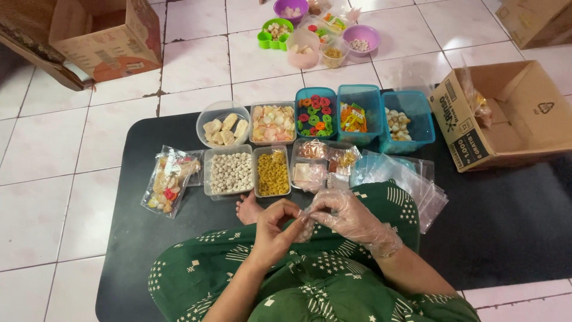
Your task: A person is manually filling small plastic pouches with various types of snacks and crackers from multiple containers.
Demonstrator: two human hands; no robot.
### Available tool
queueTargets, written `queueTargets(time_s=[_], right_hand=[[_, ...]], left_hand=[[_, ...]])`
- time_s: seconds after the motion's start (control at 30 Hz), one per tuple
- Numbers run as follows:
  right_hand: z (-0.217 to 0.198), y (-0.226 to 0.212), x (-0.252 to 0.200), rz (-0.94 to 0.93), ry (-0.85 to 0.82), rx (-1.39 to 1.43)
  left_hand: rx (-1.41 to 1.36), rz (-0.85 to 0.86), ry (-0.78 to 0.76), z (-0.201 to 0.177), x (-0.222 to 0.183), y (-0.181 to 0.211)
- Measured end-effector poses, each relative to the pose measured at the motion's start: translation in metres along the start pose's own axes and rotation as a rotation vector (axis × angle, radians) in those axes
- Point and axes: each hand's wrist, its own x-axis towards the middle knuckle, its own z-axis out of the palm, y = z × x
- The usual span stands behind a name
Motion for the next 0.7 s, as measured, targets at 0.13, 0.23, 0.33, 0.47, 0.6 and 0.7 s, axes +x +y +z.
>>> queueTargets(time_s=[0.13,0.23,0.33,0.47,0.6,0.7], right_hand=[[-0.003,-0.013,0.001,-0.031,-0.022,-0.083],[-0.002,-0.019,-0.001,-0.029,-0.023,-0.136],[-0.002,-0.023,-0.001,-0.015,-0.04,-0.167],[0.0,-0.03,0.0,-0.025,-0.072,-0.26],[-0.003,-0.034,0.003,-0.079,-0.115,-0.218],[-0.003,-0.032,0.003,-0.084,-0.143,-0.223]], left_hand=[[-0.047,-0.122,-0.045,-0.004,-0.005,-0.015],[-0.038,-0.157,-0.073,-0.006,-0.006,-0.017],[-0.015,-0.14,-0.086,-0.007,-0.004,-0.008],[0.092,-0.191,-0.143,-0.006,0.001,0.023],[0.184,-0.119,-0.166,-0.004,0.002,0.032],[0.214,-0.1,-0.193,-0.004,0.004,0.039]])
